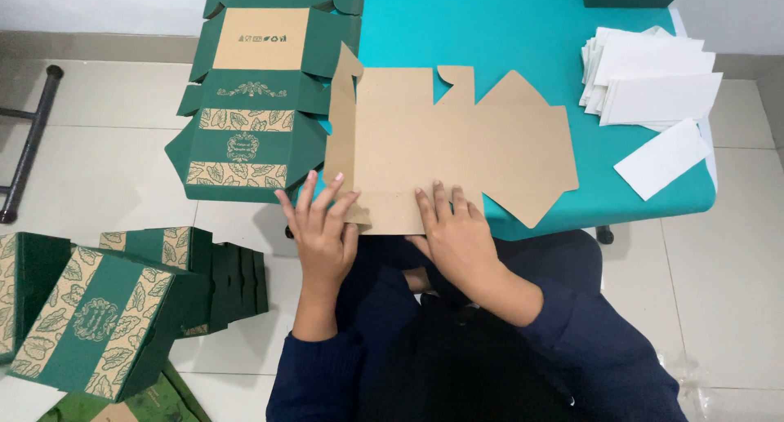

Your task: Folding and assembling cardboard boxes from flat templates and placing paper liners inside.

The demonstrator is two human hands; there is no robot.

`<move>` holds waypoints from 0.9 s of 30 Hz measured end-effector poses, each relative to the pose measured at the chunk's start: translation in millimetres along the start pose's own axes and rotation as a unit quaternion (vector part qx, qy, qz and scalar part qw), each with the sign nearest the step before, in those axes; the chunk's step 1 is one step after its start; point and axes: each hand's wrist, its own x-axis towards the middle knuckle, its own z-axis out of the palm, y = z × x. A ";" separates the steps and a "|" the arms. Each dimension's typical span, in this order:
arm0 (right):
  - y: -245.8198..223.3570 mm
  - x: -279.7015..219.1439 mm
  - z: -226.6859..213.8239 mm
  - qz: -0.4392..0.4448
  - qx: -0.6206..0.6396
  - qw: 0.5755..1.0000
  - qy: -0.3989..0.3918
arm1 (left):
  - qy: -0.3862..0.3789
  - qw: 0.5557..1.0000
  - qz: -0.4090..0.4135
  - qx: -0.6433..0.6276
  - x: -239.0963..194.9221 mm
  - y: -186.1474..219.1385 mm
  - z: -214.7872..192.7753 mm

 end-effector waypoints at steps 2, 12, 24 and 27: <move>6.9 -4.2 -12.0 0.018 0.052 0.997 -0.059 | -0.007 1.000 -0.018 0.019 2.9 -1.9 -2.7; 41.4 -27.1 -2.8 0.041 0.123 0.989 -0.077 | -0.050 0.990 -0.127 0.047 7.2 -10.9 -2.6; 16.8 10.4 10.7 -0.080 0.291 0.953 0.037 | -0.088 0.987 -0.060 0.118 17.3 -17.3 -12.3; 10.1 24.0 10.1 -0.095 0.289 0.951 0.047 | -0.069 0.988 -0.055 0.125 27.1 -22.2 -5.6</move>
